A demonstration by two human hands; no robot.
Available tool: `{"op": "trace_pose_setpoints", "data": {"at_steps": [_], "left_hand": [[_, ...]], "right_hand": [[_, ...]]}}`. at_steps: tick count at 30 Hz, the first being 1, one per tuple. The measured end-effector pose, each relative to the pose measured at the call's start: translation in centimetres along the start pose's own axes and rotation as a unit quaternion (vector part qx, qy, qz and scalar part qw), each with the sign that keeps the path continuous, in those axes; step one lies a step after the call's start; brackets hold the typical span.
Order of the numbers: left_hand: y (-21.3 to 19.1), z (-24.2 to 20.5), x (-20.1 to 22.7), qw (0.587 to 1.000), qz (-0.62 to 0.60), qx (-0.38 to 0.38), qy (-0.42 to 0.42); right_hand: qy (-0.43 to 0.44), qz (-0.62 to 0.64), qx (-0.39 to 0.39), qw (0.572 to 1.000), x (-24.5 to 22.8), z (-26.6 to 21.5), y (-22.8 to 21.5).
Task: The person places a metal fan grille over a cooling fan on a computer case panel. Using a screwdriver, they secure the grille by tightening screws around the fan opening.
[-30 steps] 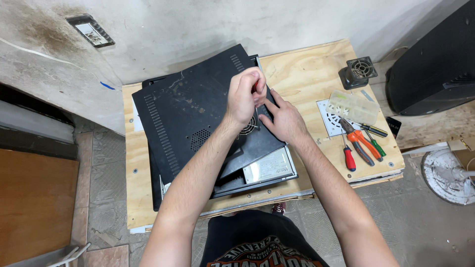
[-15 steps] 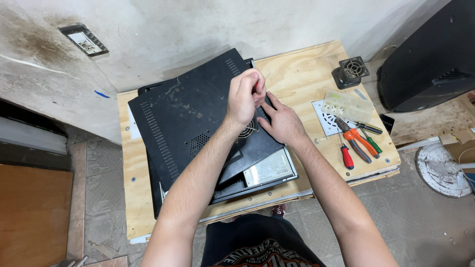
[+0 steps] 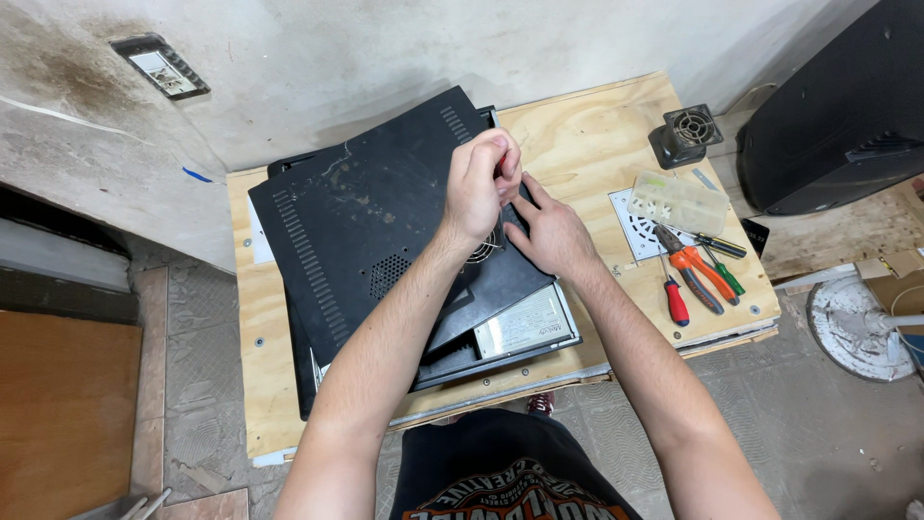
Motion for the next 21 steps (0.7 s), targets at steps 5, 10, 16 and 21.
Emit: {"op": "trace_pose_setpoints", "data": {"at_steps": [5,10,16,21], "left_hand": [[0.28,0.02,-0.06,1.000,0.001,-0.002,0.004],[0.38,0.18,0.04,1.000,0.008,-0.005,0.007],[0.32,0.17,-0.17,1.000,0.016,-0.005,0.009],[0.46,0.09,-0.18,1.000,0.013,-0.010,0.007]], "right_hand": [[0.001,0.001,0.002,1.000,0.36,-0.06,0.45],[0.000,0.004,0.001,1.000,0.22,-0.07,0.29],[-0.005,0.006,0.009,1.000,0.34,-0.10,0.53],[0.002,0.010,0.001,1.000,0.63,-0.15,0.83]]}}
Point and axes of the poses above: each hand's wrist, its own z-axis towards the middle knuckle, its own y-axis out of the palm, x = y × z, the point moved 6 cm from there along z, towards the middle knuckle, and after that the axes turned 13 degrees about -y, right-handed, at the moved point
